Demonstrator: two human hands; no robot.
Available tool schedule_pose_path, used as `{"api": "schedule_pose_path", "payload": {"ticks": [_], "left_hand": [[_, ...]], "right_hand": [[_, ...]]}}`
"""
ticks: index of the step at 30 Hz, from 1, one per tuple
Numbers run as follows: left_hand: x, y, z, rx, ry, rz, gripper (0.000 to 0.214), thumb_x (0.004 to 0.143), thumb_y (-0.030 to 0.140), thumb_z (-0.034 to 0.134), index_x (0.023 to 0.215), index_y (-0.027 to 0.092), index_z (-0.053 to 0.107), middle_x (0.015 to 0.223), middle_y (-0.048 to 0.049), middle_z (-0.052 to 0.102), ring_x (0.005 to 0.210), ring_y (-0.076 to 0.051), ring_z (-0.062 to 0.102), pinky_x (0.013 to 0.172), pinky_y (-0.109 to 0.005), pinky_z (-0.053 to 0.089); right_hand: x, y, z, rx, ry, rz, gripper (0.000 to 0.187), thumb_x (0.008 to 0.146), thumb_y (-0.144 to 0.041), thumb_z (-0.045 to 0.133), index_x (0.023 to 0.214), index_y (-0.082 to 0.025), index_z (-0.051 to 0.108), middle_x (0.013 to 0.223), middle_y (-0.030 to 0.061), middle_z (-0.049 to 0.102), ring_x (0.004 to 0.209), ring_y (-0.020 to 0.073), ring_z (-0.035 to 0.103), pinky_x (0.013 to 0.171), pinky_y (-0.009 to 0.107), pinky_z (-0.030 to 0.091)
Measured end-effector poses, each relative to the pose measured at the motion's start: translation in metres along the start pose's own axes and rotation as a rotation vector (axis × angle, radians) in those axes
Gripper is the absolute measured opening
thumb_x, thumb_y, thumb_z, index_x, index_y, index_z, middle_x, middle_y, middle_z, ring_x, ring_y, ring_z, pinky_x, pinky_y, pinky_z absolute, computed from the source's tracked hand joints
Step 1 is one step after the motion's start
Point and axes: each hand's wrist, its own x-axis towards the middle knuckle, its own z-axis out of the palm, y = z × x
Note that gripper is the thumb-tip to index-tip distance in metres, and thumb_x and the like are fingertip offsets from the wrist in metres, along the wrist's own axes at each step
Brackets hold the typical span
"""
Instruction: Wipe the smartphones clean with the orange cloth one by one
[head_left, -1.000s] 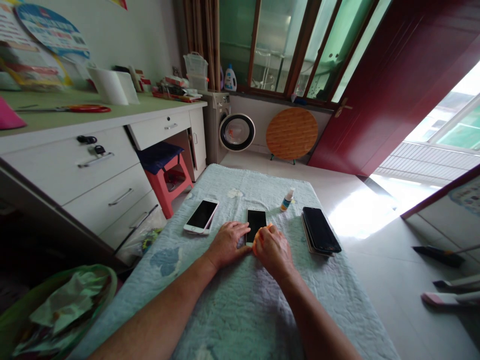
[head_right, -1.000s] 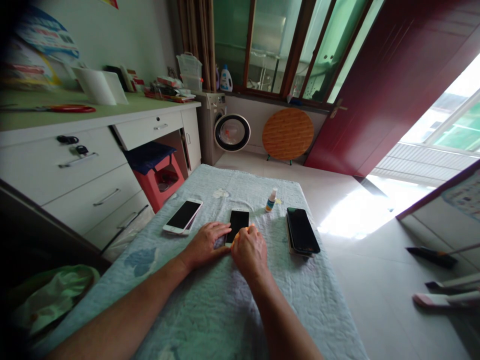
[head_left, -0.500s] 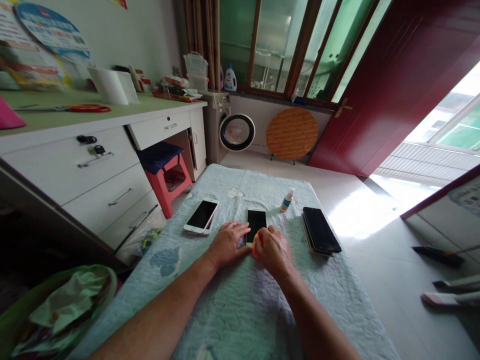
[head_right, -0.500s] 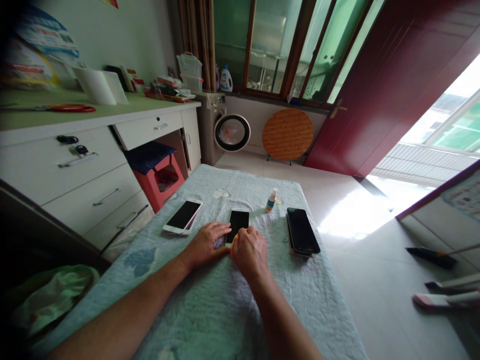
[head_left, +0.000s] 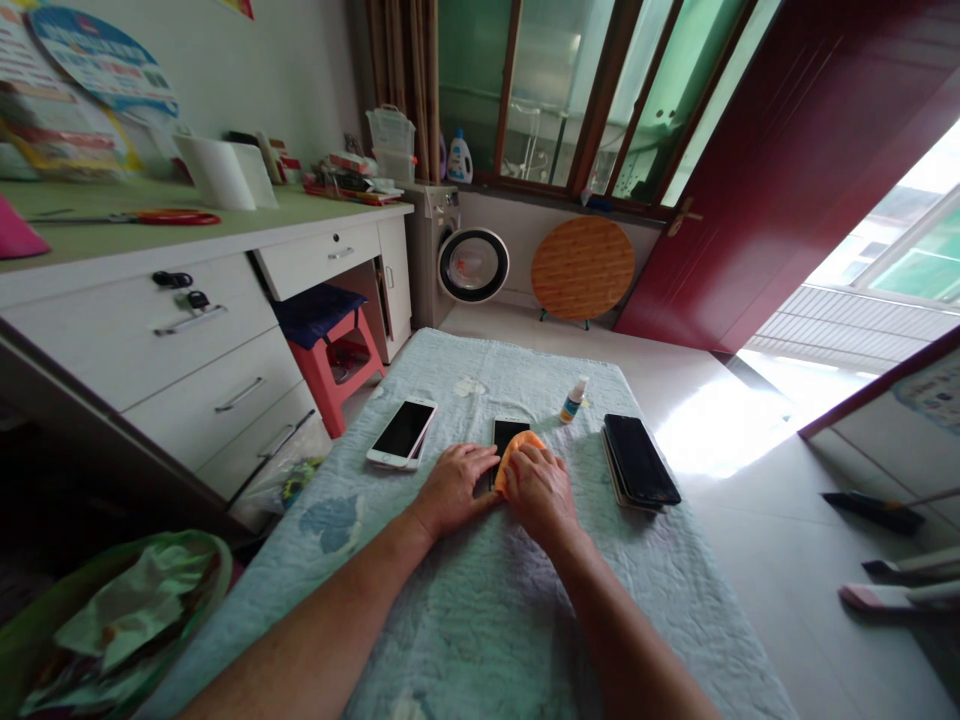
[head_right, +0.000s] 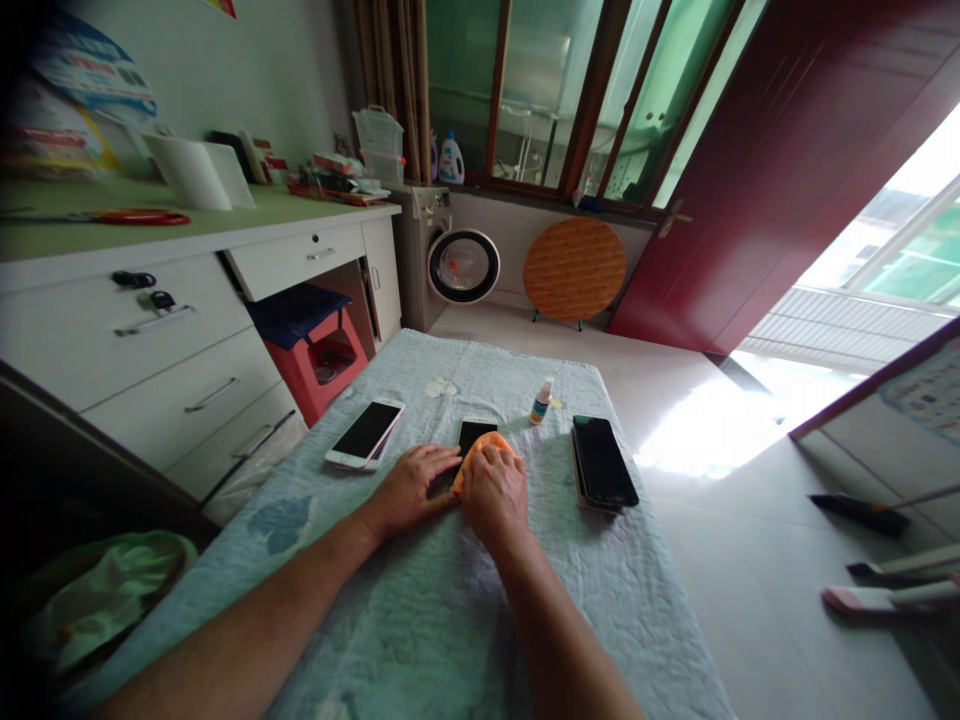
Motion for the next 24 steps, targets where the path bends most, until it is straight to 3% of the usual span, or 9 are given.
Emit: {"api": "schedule_pose_path", "payload": {"ticks": [6,13,24], "left_hand": [[0.0,0.0,0.0,0.004,-0.004,0.006,0.061,0.08,0.061,0.062,0.122,0.017,0.063,0.133,-0.0119,0.059,0.122,-0.032,0.052,0.106,-0.05,0.038],[0.0,0.001,0.0,0.0,0.003,0.005,0.052,0.081,0.053,0.064,0.12,0.018,0.064,0.133,-0.0121,0.06,0.122,-0.031,0.053,0.107,-0.049,0.037],[-0.003,0.008,-0.003,-0.211,0.027,0.021,0.039,0.085,0.041,0.062,0.119,0.021,0.063,0.126,-0.0061,0.064,0.115,-0.022,0.059,0.102,-0.034,0.045]], "right_hand": [[0.001,0.006,-0.002,-0.015,-0.011,0.026,0.022,0.094,-0.025,0.044,0.099,-0.021,0.066,0.113,0.0066,0.064,0.105,0.0223,0.051,0.089,0.034,0.031],[-0.008,0.004,0.003,-0.001,-0.004,-0.051,0.023,0.094,-0.028,0.046,0.09,-0.022,0.067,0.099,0.0054,0.064,0.093,0.0212,0.049,0.083,0.033,0.031],[-0.008,-0.001,0.007,0.065,0.015,-0.105,0.024,0.097,-0.027,0.043,0.102,-0.024,0.066,0.105,0.0047,0.063,0.097,0.0198,0.05,0.084,0.032,0.033]]}}
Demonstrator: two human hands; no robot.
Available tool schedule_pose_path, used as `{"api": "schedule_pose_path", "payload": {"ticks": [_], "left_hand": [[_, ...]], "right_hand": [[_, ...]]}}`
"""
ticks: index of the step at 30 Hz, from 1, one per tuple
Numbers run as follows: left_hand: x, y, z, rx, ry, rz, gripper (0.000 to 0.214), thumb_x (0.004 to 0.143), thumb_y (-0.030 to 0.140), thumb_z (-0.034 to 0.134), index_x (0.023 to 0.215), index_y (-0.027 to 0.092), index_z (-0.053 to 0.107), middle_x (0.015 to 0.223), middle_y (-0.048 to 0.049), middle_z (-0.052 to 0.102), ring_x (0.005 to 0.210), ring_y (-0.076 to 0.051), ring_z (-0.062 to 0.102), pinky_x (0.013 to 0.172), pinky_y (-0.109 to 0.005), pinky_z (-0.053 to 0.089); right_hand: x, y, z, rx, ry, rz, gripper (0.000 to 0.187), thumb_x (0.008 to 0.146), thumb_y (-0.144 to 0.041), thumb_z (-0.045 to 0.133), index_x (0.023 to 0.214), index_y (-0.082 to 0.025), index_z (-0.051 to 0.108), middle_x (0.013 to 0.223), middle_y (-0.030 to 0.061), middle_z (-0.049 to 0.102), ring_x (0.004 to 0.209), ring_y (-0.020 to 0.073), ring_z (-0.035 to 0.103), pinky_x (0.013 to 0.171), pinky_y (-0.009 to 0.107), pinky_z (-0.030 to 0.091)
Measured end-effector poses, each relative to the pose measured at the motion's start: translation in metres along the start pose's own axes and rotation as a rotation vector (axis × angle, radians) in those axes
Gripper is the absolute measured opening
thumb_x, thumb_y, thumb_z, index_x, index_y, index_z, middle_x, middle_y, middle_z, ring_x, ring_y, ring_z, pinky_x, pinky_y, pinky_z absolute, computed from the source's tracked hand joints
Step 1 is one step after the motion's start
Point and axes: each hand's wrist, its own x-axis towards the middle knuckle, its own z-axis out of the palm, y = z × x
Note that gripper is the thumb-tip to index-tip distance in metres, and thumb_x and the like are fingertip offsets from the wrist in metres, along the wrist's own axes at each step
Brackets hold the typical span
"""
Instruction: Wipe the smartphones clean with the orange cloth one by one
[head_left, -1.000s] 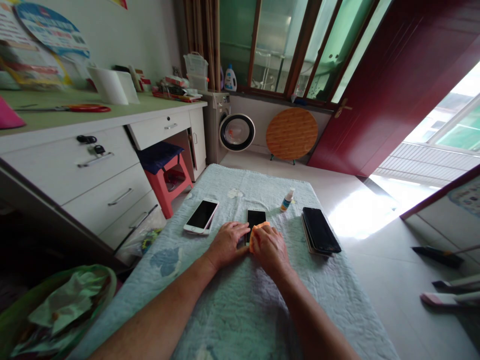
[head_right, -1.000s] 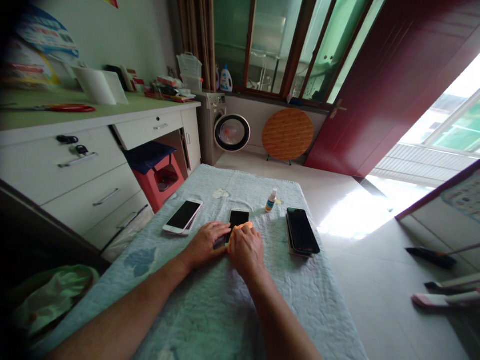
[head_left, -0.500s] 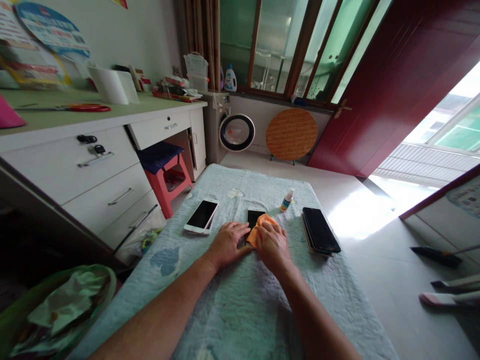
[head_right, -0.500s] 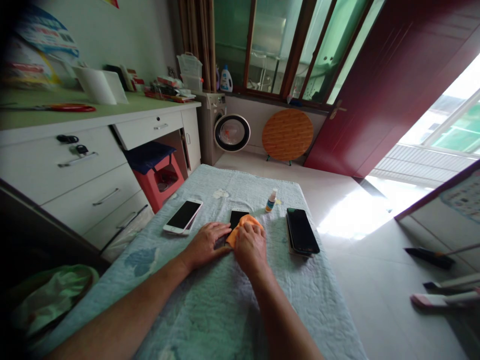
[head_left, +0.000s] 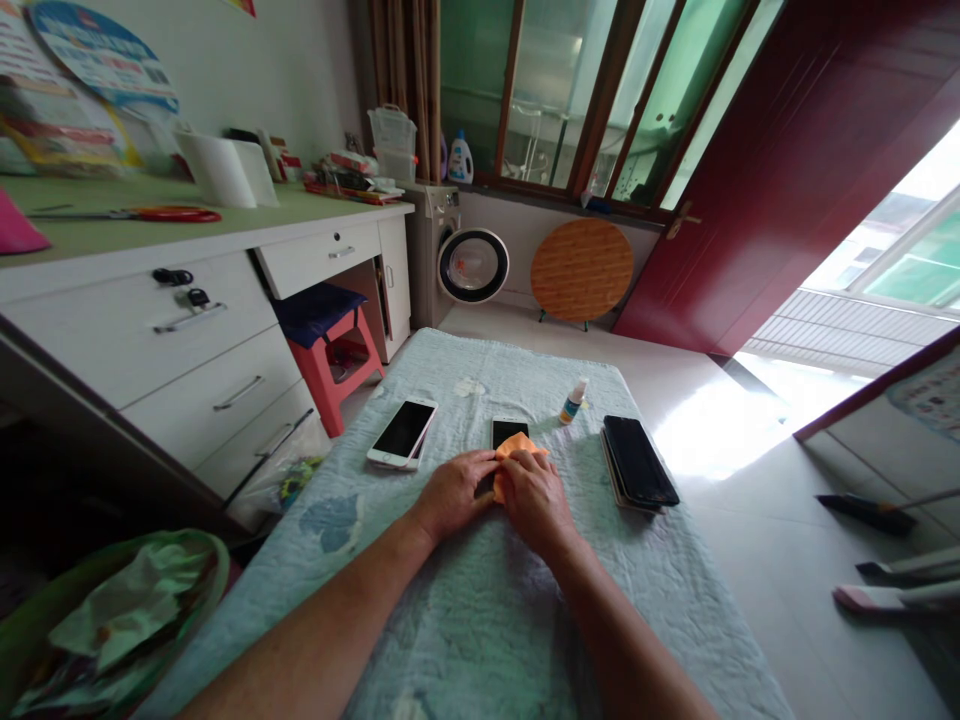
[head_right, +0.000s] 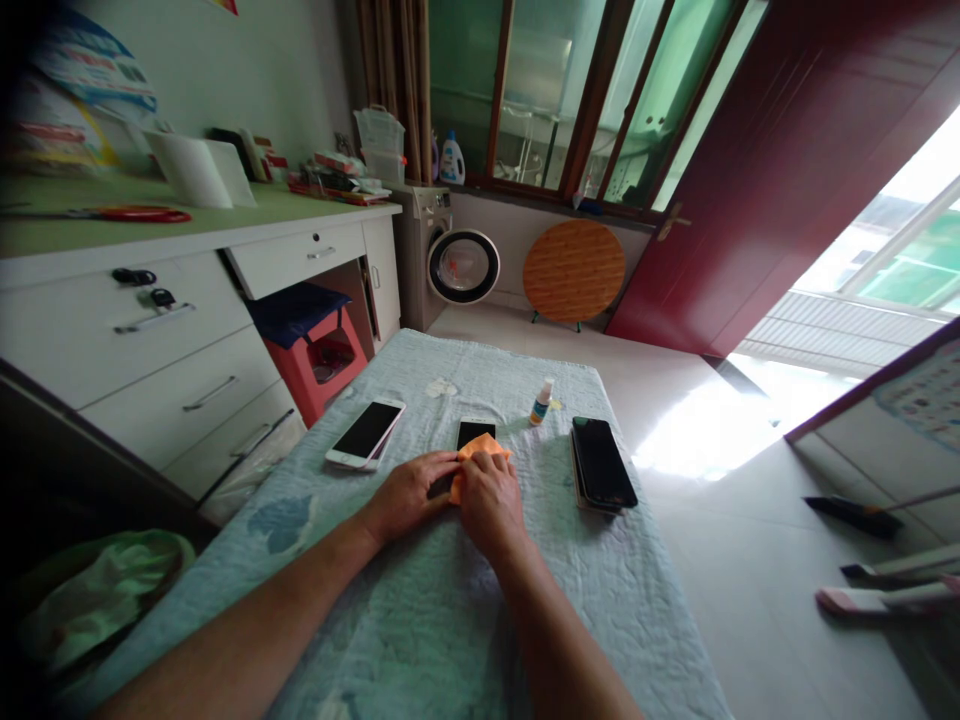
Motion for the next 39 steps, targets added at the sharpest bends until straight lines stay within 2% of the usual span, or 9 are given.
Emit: {"api": "schedule_pose_path", "payload": {"ticks": [3,9,14,20,24,29,34,39], "left_hand": [[0.001,0.001,-0.001,0.034,0.001,0.011,0.039,0.085,0.041,0.063,0.117,0.019,0.064,0.124,-0.008,0.065,0.114,-0.023,0.06,0.102,-0.035,0.044],[0.002,0.0,-0.001,0.108,-0.007,0.016,0.046,0.083,0.052,0.062,0.114,0.018,0.066,0.122,-0.0114,0.065,0.114,-0.028,0.059,0.102,-0.04,0.044],[0.0,0.002,-0.002,0.095,-0.028,-0.008,0.036,0.083,0.043,0.066,0.111,0.021,0.067,0.118,-0.0069,0.066,0.11,-0.025,0.061,0.098,-0.036,0.047],[0.0,0.008,-0.004,0.089,-0.05,-0.059,0.028,0.084,0.037,0.066,0.107,0.021,0.069,0.111,-0.0045,0.068,0.099,-0.022,0.064,0.089,-0.031,0.05],[0.0,0.01,-0.005,0.092,-0.056,-0.063,0.026,0.085,0.036,0.065,0.105,0.022,0.069,0.108,-0.0032,0.068,0.097,-0.021,0.064,0.087,-0.03,0.05],[-0.001,0.01,-0.003,0.137,-0.033,-0.016,0.021,0.089,0.038,0.06,0.099,0.022,0.07,0.107,-0.0043,0.069,0.099,-0.022,0.063,0.088,-0.031,0.049],[-0.001,0.015,0.0,0.228,-0.032,0.015,0.026,0.096,0.034,0.048,0.088,0.02,0.069,0.096,-0.0055,0.071,0.089,-0.021,0.064,0.08,-0.031,0.049],[-0.001,0.017,0.002,0.33,-0.045,0.05,0.027,0.097,0.031,0.045,0.088,0.018,0.067,0.09,-0.0068,0.069,0.085,-0.021,0.064,0.076,-0.031,0.049]], "right_hand": [[0.002,0.002,0.0,0.006,-0.005,0.012,0.023,0.096,-0.025,0.044,0.105,-0.024,0.066,0.109,0.0046,0.064,0.1,0.02,0.051,0.087,0.031,0.034],[0.017,0.013,-0.001,-0.033,-0.024,0.02,0.029,0.097,-0.023,0.039,0.111,-0.021,0.064,0.116,0.0077,0.063,0.109,0.0201,0.051,0.093,0.031,0.034],[0.04,0.019,0.0,-0.066,-0.044,0.047,0.029,0.098,-0.024,0.037,0.106,-0.019,0.065,0.113,0.0076,0.064,0.11,0.0197,0.051,0.094,0.031,0.034],[0.063,0.025,0.009,-0.038,-0.057,0.05,0.03,0.096,-0.02,0.039,0.112,-0.017,0.065,0.12,0.009,0.062,0.113,0.0206,0.051,0.093,0.03,0.036],[0.059,0.025,0.01,0.06,-0.066,-0.079,0.026,0.095,-0.02,0.044,0.11,-0.019,0.066,0.121,0.0074,0.061,0.111,0.0185,0.052,0.094,0.029,0.037],[0.034,0.02,0.001,0.208,-0.108,-0.249,0.022,0.091,-0.02,0.053,0.106,-0.023,0.069,0.114,0.0053,0.062,0.105,0.0166,0.054,0.093,0.028,0.038],[0.022,0.016,-0.007,0.225,-0.15,-0.244,0.023,0.089,-0.014,0.053,0.101,-0.023,0.07,0.106,0.0044,0.06,0.098,0.0168,0.052,0.088,0.028,0.04],[0.039,0.018,-0.003,0.075,-0.19,-0.224,0.023,0.085,-0.025,0.063,0.107,-0.028,0.068,0.109,0.0046,0.055,0.104,0.0198,0.048,0.09,0.031,0.038]]}}
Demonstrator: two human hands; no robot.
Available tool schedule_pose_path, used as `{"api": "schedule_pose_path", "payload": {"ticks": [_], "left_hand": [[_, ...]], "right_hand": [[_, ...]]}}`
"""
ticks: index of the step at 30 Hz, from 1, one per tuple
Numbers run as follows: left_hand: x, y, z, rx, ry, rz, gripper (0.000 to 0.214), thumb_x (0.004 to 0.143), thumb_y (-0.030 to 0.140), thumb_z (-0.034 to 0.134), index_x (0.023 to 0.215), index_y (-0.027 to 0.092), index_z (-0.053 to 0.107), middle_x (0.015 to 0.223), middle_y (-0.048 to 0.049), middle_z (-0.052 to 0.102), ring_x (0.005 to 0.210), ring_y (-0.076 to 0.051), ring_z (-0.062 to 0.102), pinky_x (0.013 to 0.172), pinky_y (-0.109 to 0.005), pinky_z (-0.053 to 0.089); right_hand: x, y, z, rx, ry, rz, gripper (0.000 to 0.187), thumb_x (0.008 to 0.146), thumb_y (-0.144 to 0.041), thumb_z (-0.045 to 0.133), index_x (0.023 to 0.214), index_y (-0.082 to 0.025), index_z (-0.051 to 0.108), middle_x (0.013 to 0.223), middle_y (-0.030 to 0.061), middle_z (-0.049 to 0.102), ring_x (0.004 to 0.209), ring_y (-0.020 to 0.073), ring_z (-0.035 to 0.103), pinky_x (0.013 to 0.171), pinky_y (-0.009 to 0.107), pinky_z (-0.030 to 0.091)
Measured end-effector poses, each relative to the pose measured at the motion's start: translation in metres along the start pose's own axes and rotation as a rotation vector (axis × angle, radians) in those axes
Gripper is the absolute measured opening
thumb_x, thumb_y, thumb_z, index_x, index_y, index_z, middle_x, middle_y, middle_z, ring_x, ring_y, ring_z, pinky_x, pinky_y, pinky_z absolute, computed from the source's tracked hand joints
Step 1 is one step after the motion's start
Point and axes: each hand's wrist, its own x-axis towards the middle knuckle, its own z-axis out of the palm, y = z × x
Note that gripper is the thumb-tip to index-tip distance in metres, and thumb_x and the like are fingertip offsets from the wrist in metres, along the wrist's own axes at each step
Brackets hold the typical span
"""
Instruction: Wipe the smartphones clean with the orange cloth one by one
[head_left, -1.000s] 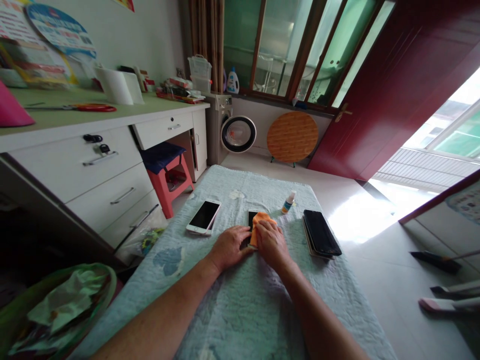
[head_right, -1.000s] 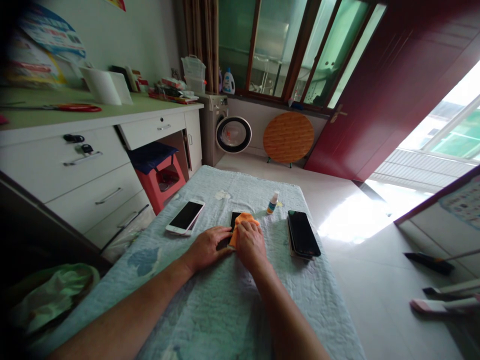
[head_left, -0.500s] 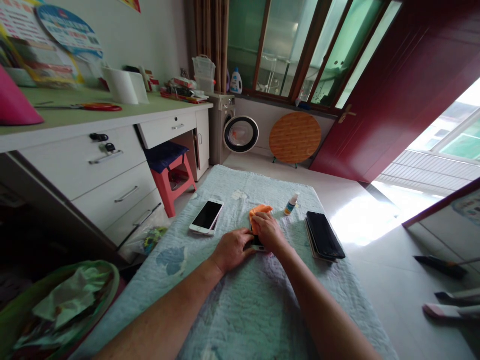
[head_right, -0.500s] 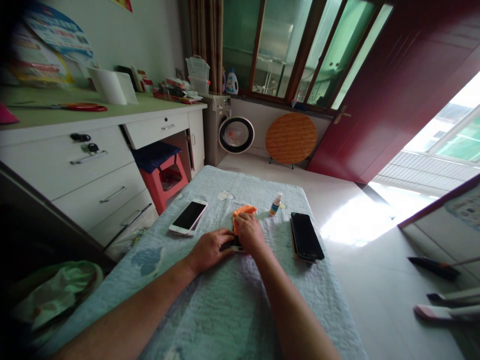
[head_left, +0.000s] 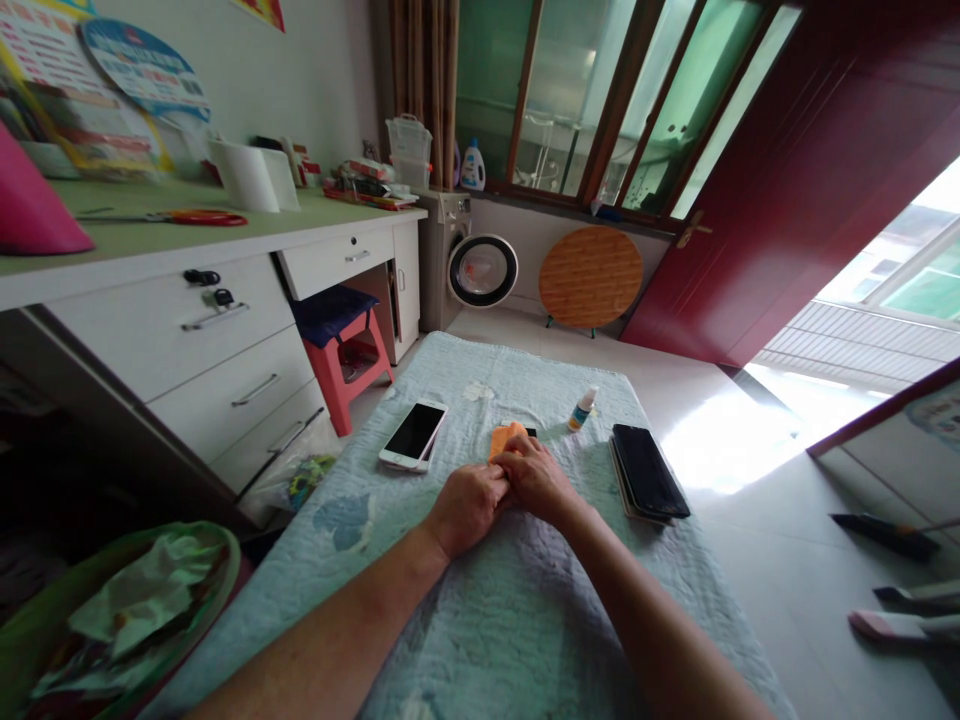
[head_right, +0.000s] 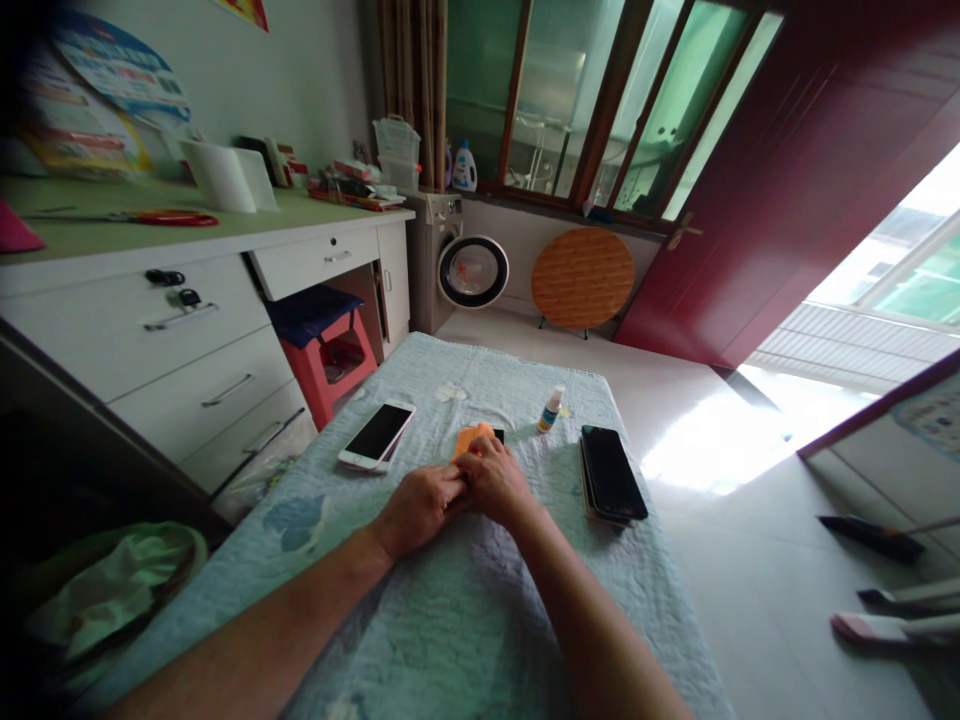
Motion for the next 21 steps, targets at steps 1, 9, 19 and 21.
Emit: {"api": "schedule_pose_path", "payload": {"ticks": [1,9,19,21], "left_hand": [[0.0,0.0,0.0,0.022,-0.004,0.004,0.026,0.097,0.031,0.046,0.088,0.017,0.067,0.089,-0.0066,0.068,0.084,-0.021,0.064,0.076,-0.031,0.048],[-0.001,0.0,0.0,0.079,-0.035,-0.004,0.024,0.093,0.033,0.052,0.078,0.019,0.065,0.083,-0.0042,0.065,0.079,-0.02,0.062,0.072,-0.03,0.047],[-0.001,0.002,-0.002,0.083,-0.047,-0.042,0.023,0.092,0.036,0.056,0.08,0.019,0.065,0.085,-0.0039,0.066,0.08,-0.021,0.063,0.072,-0.032,0.045],[-0.001,0.002,-0.001,0.068,-0.034,-0.041,0.022,0.092,0.035,0.056,0.081,0.019,0.065,0.085,-0.004,0.067,0.08,-0.022,0.063,0.072,-0.032,0.045]], "right_hand": [[0.006,0.002,0.0,-0.032,-0.009,0.014,0.024,0.086,-0.025,0.062,0.109,-0.03,0.068,0.111,0.0049,0.054,0.106,0.0203,0.047,0.091,0.032,0.037],[0.046,0.017,-0.007,-0.215,-0.041,0.078,0.032,0.093,-0.023,0.046,0.116,-0.033,0.066,0.124,0.0065,0.05,0.109,0.0222,0.043,0.094,0.034,0.037],[0.047,0.023,0.001,-0.126,-0.026,0.016,0.029,0.09,-0.016,0.047,0.104,-0.028,0.07,0.127,0.0047,0.05,0.114,0.0217,0.041,0.099,0.035,0.034],[0.042,0.022,0.004,-0.07,-0.022,-0.005,0.025,0.09,-0.018,0.049,0.099,-0.026,0.071,0.125,0.0045,0.051,0.117,0.0216,0.04,0.101,0.037,0.032]]}}
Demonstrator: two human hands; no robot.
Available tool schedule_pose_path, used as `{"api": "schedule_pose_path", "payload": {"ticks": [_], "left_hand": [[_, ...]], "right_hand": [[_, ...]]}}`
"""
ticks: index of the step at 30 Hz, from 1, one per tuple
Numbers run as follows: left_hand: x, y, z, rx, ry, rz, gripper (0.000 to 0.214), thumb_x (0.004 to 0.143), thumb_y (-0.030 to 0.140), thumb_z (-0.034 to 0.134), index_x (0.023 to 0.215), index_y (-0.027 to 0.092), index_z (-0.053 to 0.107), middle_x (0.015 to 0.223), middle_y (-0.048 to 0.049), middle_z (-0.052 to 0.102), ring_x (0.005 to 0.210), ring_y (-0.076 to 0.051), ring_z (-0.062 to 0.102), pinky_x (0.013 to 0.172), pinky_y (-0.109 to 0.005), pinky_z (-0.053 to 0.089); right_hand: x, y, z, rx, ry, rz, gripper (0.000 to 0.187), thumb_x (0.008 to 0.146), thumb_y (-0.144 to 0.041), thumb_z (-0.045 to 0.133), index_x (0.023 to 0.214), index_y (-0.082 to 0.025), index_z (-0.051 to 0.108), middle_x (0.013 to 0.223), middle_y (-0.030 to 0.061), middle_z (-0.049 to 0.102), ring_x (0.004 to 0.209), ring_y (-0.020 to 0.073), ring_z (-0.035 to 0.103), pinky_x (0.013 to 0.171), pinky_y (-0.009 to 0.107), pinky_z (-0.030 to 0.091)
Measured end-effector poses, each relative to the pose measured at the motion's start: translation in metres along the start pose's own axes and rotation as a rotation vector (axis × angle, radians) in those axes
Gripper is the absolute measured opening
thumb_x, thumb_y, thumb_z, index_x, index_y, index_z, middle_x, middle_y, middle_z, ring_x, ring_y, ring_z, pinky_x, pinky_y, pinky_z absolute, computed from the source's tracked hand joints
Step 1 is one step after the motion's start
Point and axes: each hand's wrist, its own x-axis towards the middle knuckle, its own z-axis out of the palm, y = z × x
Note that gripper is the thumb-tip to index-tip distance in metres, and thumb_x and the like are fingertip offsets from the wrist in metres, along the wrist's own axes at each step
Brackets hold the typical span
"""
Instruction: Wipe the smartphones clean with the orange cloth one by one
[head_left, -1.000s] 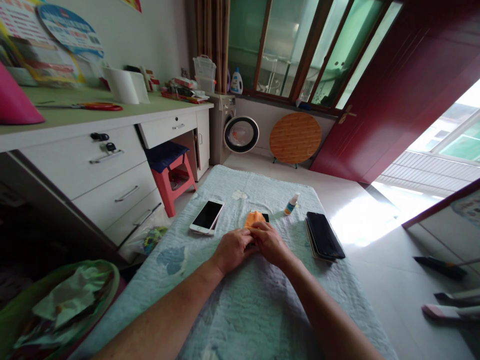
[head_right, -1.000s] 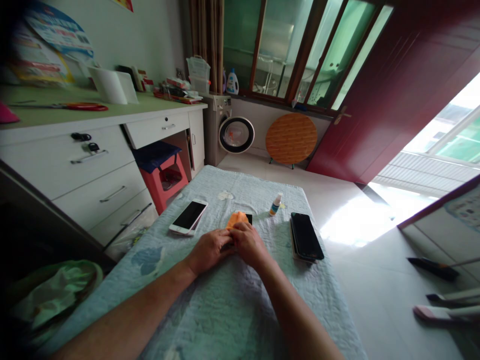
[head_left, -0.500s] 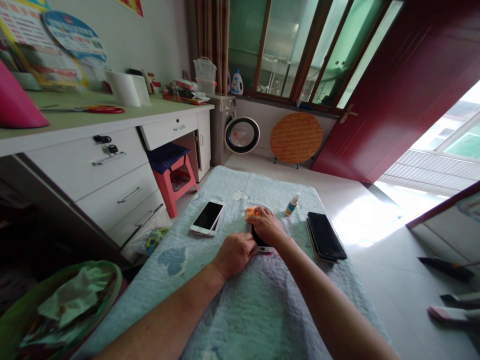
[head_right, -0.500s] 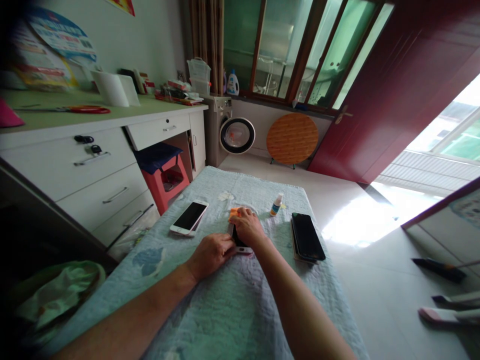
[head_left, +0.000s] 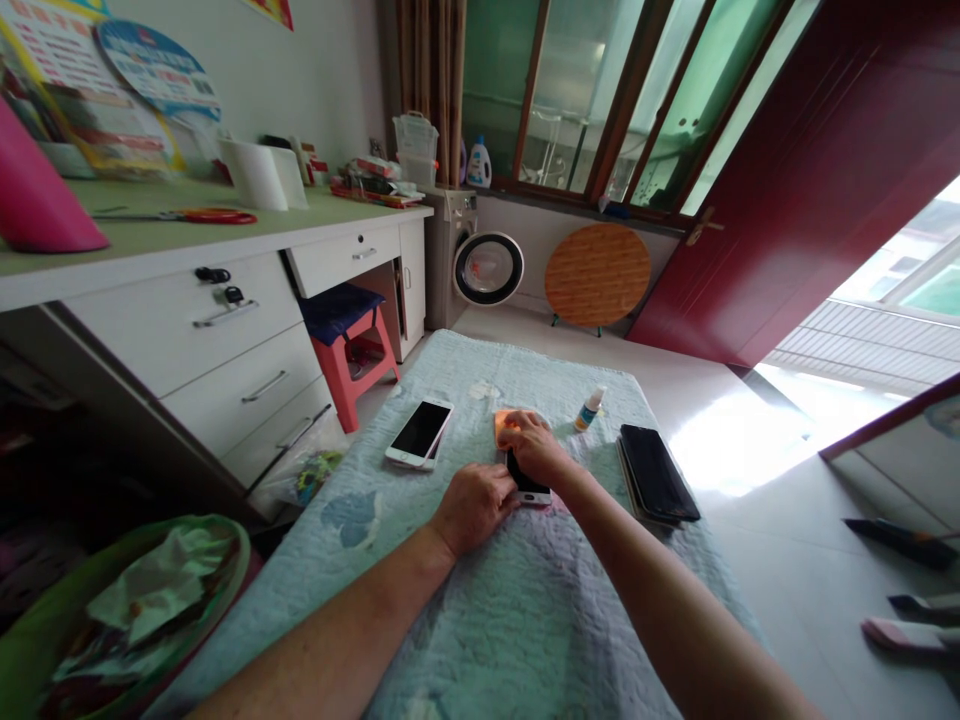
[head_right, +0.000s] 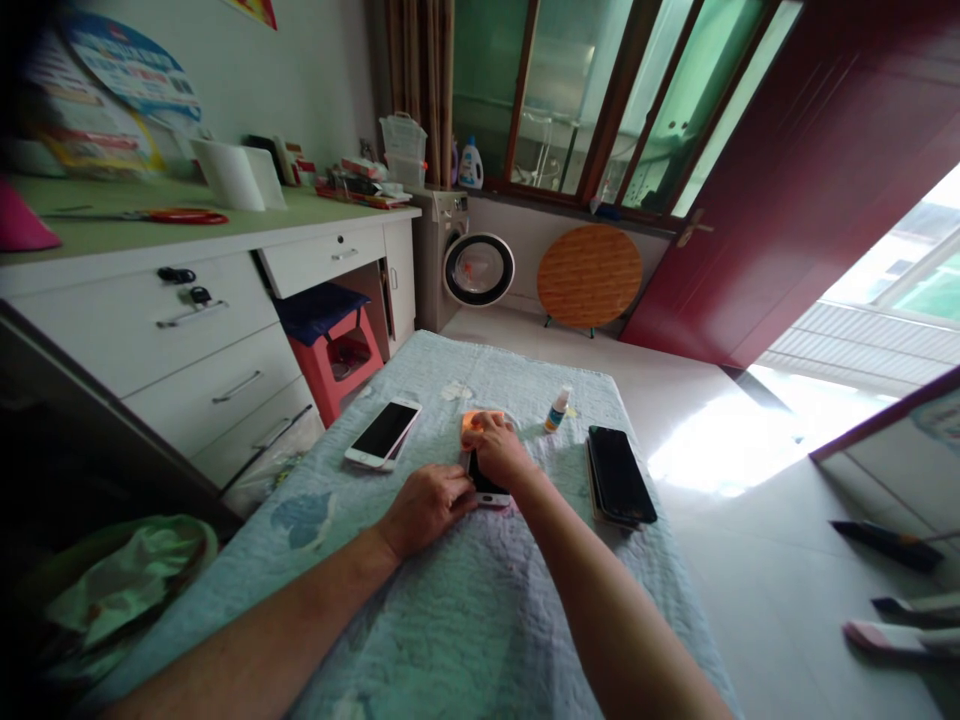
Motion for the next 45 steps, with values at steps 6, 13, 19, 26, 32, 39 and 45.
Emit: {"api": "schedule_pose_path", "payload": {"ticks": [6,13,19,26,32,39,45], "left_hand": [[0.0,-0.001,0.003,-0.017,0.029,0.014,0.023,0.094,0.034,0.054,0.087,0.018,0.068,0.088,-0.0052,0.069,0.081,-0.022,0.064,0.073,-0.032,0.045],[-0.001,-0.003,0.007,-0.003,0.06,0.051,0.024,0.095,0.035,0.053,0.086,0.016,0.066,0.086,-0.0049,0.069,0.08,-0.02,0.064,0.071,-0.031,0.044],[-0.002,-0.002,0.009,0.037,0.067,0.032,0.022,0.094,0.034,0.054,0.084,0.018,0.066,0.084,-0.0041,0.068,0.076,-0.019,0.063,0.071,-0.029,0.043],[-0.001,0.002,0.001,0.04,-0.001,-0.007,0.019,0.092,0.031,0.057,0.08,0.019,0.065,0.084,-0.0018,0.067,0.076,-0.018,0.062,0.071,-0.028,0.043],[-0.001,0.0,0.002,0.01,-0.015,-0.003,0.015,0.089,0.031,0.061,0.08,0.019,0.064,0.086,-0.0014,0.067,0.08,-0.018,0.063,0.073,-0.028,0.043],[0.0,0.0,0.001,-0.04,0.015,-0.007,0.011,0.088,0.027,0.061,0.081,0.02,0.066,0.088,-0.0022,0.065,0.084,-0.019,0.06,0.077,-0.03,0.045],[-0.001,-0.008,0.009,-0.114,0.108,-0.02,0.03,0.084,0.036,0.065,0.109,0.02,0.068,0.122,-0.0104,0.059,0.111,-0.027,0.053,0.098,-0.041,0.043]], "right_hand": [[-0.017,-0.006,0.008,0.143,0.008,-0.062,0.01,0.084,-0.022,0.063,0.09,-0.024,0.071,0.119,0.0046,0.054,0.114,0.0211,0.043,0.099,0.036,0.033],[-0.027,-0.009,0.008,0.206,-0.004,-0.182,0.02,0.068,-0.022,0.078,0.085,-0.019,0.069,0.11,0.0069,0.058,0.101,0.0208,0.053,0.091,0.034,0.038],[-0.014,-0.001,0.001,0.136,0.002,-0.138,0.017,0.085,-0.018,0.058,0.097,-0.024,0.069,0.112,0.0041,0.062,0.106,0.0186,0.053,0.096,0.032,0.037],[0.011,0.017,0.008,0.079,0.093,-0.002,0.028,0.095,-0.025,0.045,0.114,-0.024,0.065,0.128,0.0052,0.059,0.119,0.0194,0.049,0.103,0.033,0.035],[-0.005,0.016,0.007,-0.018,0.195,0.193,0.029,0.097,-0.019,0.038,0.111,-0.018,0.063,0.112,0.0099,0.063,0.104,0.0202,0.054,0.094,0.03,0.039],[-0.042,0.005,-0.004,-0.002,0.168,0.309,0.02,0.091,-0.012,0.045,0.097,-0.016,0.063,0.098,0.0092,0.057,0.087,0.0172,0.051,0.081,0.027,0.04],[-0.073,-0.009,-0.015,0.181,0.076,0.288,0.016,0.087,-0.01,0.049,0.093,-0.016,0.062,0.094,0.0065,0.055,0.082,0.0143,0.052,0.076,0.025,0.041]]}}
